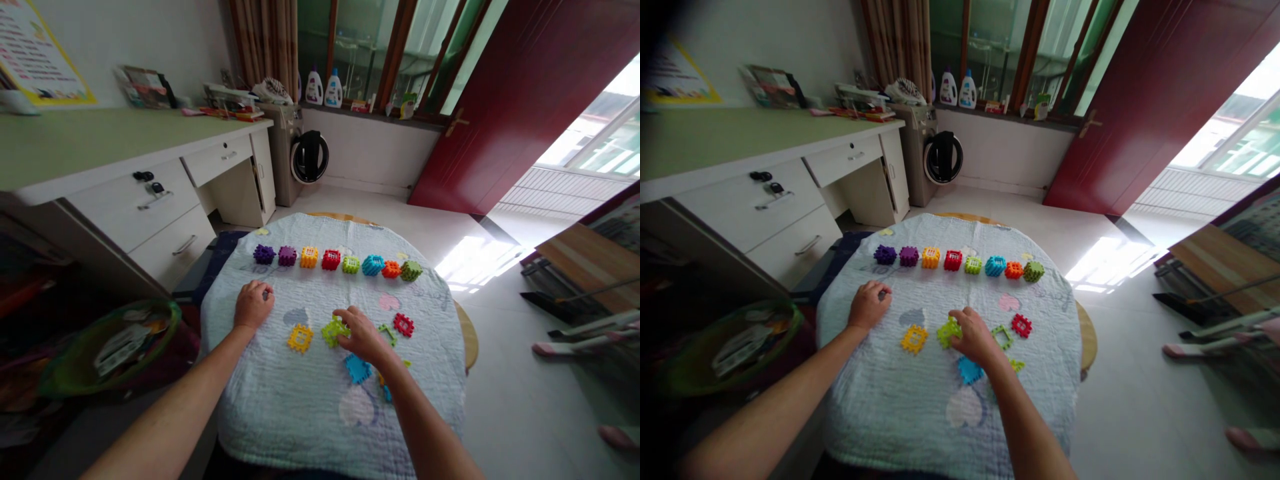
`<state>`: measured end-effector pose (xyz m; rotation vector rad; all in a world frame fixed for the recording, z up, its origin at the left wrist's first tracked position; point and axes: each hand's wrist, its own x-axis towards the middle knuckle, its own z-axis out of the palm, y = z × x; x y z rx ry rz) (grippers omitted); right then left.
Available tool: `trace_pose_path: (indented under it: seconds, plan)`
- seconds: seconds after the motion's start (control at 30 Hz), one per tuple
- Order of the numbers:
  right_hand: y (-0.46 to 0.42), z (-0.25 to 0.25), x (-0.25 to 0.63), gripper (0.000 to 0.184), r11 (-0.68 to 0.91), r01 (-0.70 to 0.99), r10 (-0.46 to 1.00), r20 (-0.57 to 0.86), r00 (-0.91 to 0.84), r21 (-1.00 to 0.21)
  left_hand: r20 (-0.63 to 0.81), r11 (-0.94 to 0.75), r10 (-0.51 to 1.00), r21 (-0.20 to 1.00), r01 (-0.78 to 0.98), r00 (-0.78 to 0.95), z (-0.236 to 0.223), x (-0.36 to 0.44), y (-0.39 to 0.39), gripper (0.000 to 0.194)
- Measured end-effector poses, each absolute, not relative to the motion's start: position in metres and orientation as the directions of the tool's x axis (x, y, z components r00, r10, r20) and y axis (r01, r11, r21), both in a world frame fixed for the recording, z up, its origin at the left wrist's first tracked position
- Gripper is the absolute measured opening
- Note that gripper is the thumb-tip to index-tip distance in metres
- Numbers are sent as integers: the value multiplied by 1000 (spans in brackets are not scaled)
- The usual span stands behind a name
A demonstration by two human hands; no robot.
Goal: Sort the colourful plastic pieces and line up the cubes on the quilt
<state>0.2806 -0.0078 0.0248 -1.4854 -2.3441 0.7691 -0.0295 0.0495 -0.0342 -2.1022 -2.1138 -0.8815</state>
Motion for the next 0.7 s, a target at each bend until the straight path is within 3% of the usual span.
trace_pose_path:
  seconds: [0.2,0.33,0.57,0.7]
  plan:
    - [-13,24,268,53,375,805,866,-135,-481,-460,413,-77,907,360,930,-85,-34,-29,49,12]
    - [-9,22,272,54,378,800,871,-112,-478,-466,409,-74,909,362,929,-87,-33,-29,49,12]
    - [2,28,287,47,204,921,975,-13,-220,-331,396,-63,913,370,927,-96,-30,-28,48,12]
    - [-10,31,276,51,415,826,884,-45,-465,-380,394,-59,914,374,926,-100,-29,-27,48,12]
